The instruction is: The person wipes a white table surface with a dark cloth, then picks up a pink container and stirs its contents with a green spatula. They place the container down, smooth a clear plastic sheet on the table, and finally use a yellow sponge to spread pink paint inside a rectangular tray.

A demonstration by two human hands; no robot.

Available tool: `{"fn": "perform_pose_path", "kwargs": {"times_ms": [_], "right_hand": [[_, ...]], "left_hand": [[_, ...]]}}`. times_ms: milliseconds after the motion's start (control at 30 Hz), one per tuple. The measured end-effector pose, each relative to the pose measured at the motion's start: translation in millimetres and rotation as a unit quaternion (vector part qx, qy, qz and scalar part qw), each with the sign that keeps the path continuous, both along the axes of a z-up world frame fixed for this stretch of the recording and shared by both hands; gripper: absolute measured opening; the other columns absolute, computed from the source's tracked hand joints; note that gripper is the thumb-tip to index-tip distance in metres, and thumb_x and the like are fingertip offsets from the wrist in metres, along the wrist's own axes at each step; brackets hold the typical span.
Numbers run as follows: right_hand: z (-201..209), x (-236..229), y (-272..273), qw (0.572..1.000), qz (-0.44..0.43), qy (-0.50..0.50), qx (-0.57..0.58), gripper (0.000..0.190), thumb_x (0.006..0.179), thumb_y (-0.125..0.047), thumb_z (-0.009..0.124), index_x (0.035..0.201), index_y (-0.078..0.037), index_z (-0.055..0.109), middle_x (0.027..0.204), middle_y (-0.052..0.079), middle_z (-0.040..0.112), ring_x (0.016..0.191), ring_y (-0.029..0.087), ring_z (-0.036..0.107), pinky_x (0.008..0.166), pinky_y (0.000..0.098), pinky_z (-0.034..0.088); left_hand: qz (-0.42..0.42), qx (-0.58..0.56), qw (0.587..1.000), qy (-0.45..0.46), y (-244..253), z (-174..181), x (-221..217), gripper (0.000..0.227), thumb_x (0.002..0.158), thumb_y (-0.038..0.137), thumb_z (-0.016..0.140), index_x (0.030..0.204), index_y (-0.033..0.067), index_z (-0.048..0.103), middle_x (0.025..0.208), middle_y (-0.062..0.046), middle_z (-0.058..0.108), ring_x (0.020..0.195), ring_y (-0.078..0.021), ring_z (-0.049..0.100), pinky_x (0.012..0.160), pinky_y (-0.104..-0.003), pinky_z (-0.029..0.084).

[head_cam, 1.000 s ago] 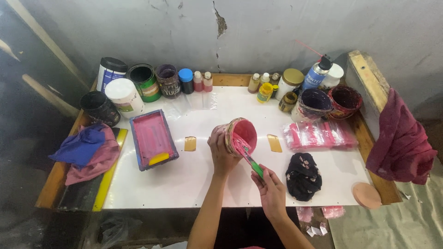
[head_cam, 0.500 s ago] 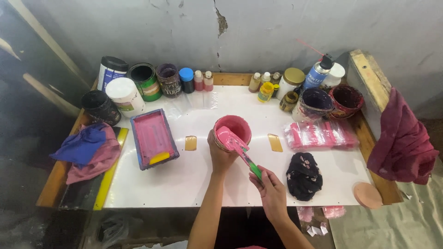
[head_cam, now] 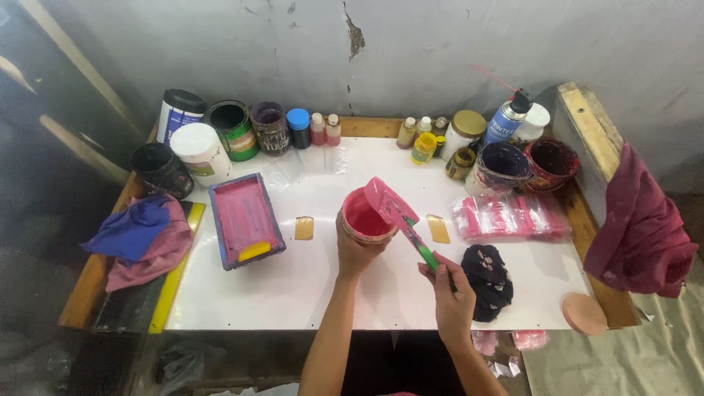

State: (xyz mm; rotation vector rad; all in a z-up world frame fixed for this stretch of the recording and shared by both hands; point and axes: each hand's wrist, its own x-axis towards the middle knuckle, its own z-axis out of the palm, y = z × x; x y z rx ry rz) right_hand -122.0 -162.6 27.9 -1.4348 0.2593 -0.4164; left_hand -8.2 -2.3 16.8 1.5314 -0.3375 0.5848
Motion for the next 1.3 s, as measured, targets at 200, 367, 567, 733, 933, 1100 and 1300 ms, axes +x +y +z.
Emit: {"fn": "perform_pose_path", "kwargs": {"times_ms": [200, 367, 567, 733, 933, 1100, 1300], "right_hand": [[-9, 4, -9, 0.996, 0.012, -0.085, -0.040, 0.030, 0.105, -0.007, 0.050, 0.127, 0.009, 0.062, 0.115, 0.023, 0.070, 0.099, 0.030, 0.075, 0.102, 0.0414, 0.062], [-5, 7, -9, 0.994, 0.007, -0.088, -0.063, 0.029, 0.105, -0.006, 0.049, 0.126, 0.008, 0.062, 0.115, 0.022, 0.070, 0.100, 0.030, 0.076, 0.102, 0.0405, 0.062], [-6, 11, -10, 0.991, -0.004, -0.081, -0.103, 0.027, 0.106, -0.006, 0.048, 0.126, 0.005, 0.064, 0.109, 0.019, 0.073, 0.099, 0.027, 0.077, 0.100, 0.0377, 0.062], [-3, 10, -9, 0.987, -0.007, -0.082, -0.140, 0.027, 0.106, -0.007, 0.049, 0.126, 0.003, 0.065, 0.111, 0.018, 0.074, 0.100, 0.027, 0.078, 0.099, 0.0358, 0.061], [-10, 12, -12, 0.980, -0.010, -0.094, -0.177, 0.027, 0.105, -0.008, 0.051, 0.127, 0.002, 0.064, 0.113, 0.016, 0.075, 0.100, 0.026, 0.078, 0.096, 0.0325, 0.061], [-8, 12, -13, 0.971, -0.005, -0.122, -0.208, 0.026, 0.105, -0.005, 0.051, 0.127, 0.002, 0.064, 0.116, 0.017, 0.074, 0.101, 0.029, 0.079, 0.093, 0.0310, 0.062], [32, 16, 0, 0.994, 0.013, 0.020, -0.105, 0.030, 0.103, -0.009, 0.048, 0.122, 0.004, 0.069, 0.111, 0.021, 0.076, 0.096, 0.030, 0.080, 0.094, 0.0315, 0.062]], "left_hand": [[-0.020, 0.006, 0.999, 0.032, 1, -1, 1, 0.094, 0.068, 0.018, 0.095, 0.144, 0.0135, 0.040, 0.142, -0.014, 0.055, 0.129, -0.0306, 0.057, 0.091, -0.038, 0.064], [-0.034, -0.025, 0.998, 0.043, 2, -4, 1, 0.096, 0.064, 0.019, 0.095, 0.143, 0.0121, 0.040, 0.141, -0.013, 0.056, 0.129, -0.0306, 0.057, 0.092, -0.038, 0.064], [-0.058, -0.051, 0.995, 0.059, 3, -8, 3, 0.097, 0.063, 0.020, 0.095, 0.143, 0.0123, 0.042, 0.140, -0.013, 0.057, 0.128, -0.0308, 0.058, 0.092, -0.039, 0.063], [-0.052, -0.033, 0.997, 0.051, 4, -10, 5, 0.096, 0.063, 0.027, 0.096, 0.142, 0.0117, 0.043, 0.139, -0.013, 0.059, 0.127, -0.0310, 0.059, 0.092, -0.040, 0.063], [-0.065, -0.058, 0.994, 0.069, 4, -4, 4, 0.096, 0.061, 0.022, 0.096, 0.142, 0.0122, 0.044, 0.139, -0.013, 0.058, 0.127, -0.0306, 0.058, 0.091, -0.040, 0.064], [-0.065, -0.051, 0.996, 0.045, 4, -3, 3, 0.095, 0.063, 0.020, 0.096, 0.143, 0.0124, 0.044, 0.139, -0.013, 0.058, 0.128, -0.0310, 0.058, 0.092, -0.040, 0.064], [-0.062, -0.030, 0.996, 0.062, 4, 2, 2, 0.095, 0.064, 0.016, 0.095, 0.143, 0.0140, 0.042, 0.141, -0.013, 0.056, 0.129, -0.0312, 0.057, 0.094, -0.040, 0.063]]}}
